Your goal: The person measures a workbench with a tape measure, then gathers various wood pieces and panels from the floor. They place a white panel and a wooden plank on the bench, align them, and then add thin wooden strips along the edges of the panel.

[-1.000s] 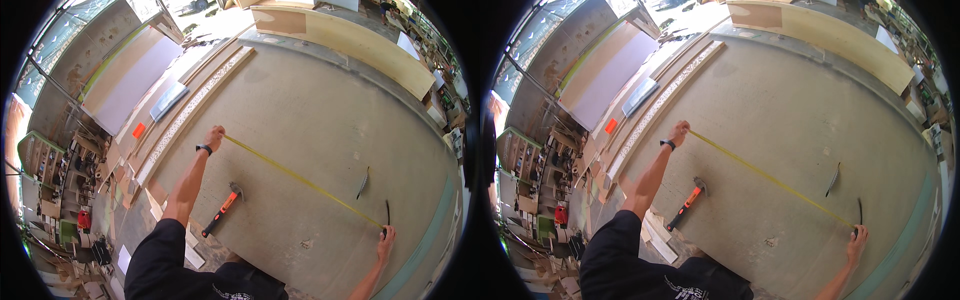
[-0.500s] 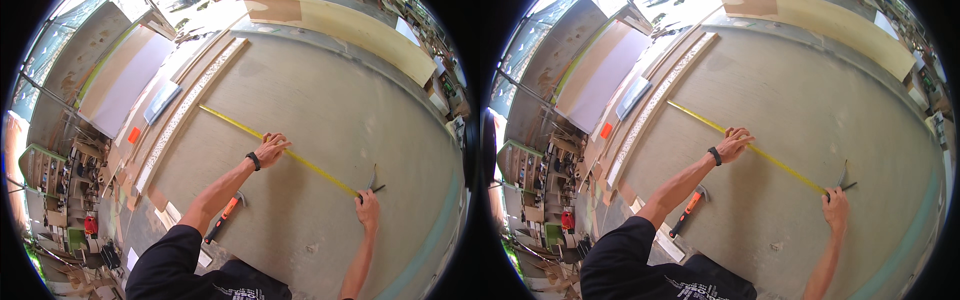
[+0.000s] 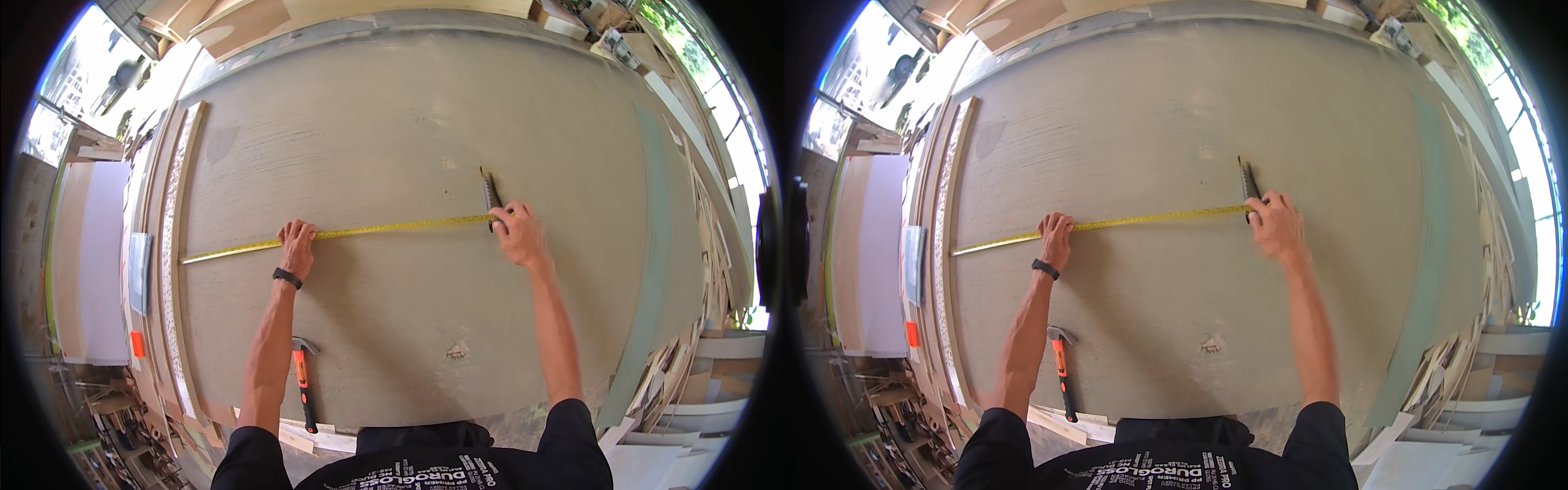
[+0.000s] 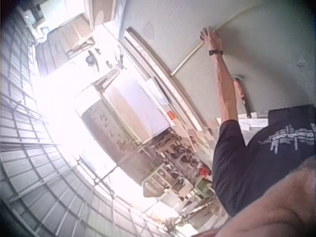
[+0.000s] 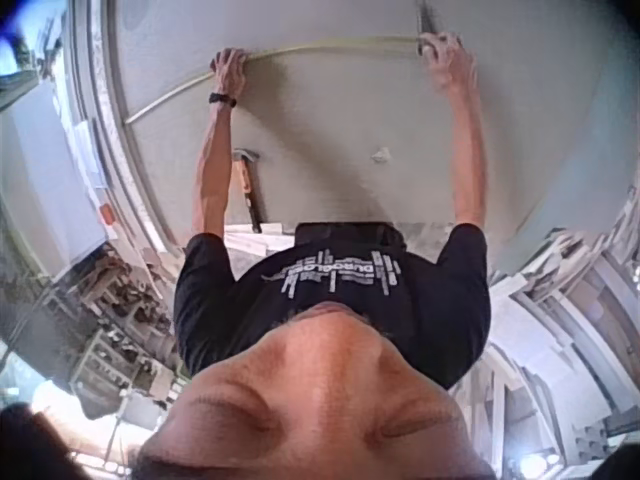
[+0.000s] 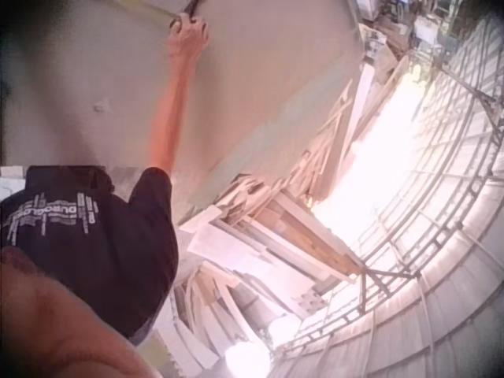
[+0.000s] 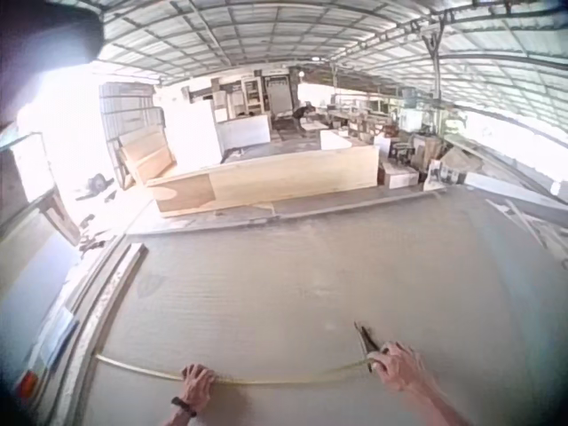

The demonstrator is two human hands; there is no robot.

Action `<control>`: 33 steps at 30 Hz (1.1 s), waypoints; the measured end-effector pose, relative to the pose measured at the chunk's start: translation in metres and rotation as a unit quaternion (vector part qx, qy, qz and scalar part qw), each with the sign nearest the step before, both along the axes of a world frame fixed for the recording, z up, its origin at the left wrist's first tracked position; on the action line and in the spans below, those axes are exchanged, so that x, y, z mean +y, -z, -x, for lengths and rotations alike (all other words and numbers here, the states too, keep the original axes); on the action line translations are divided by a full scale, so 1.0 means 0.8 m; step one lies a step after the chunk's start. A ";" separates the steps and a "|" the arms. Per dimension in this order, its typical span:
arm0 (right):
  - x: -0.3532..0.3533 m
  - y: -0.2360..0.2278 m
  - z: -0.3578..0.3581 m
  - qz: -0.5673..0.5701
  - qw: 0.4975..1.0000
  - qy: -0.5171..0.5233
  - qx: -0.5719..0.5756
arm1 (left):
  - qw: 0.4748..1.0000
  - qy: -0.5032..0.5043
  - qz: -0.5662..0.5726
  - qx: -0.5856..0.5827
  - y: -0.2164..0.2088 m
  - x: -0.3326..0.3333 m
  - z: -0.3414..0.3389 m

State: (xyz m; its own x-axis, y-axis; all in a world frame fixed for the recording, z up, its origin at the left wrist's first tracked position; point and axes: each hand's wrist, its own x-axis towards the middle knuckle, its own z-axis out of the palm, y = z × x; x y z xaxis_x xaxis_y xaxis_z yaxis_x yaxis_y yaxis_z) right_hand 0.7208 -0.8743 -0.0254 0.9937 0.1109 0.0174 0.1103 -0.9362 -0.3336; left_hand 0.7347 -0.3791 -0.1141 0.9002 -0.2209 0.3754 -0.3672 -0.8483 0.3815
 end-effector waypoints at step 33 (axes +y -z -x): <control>-0.111 0.101 0.019 0.128 0.951 0.158 -0.233 | 0.856 -0.502 -0.089 -0.088 0.017 0.223 0.120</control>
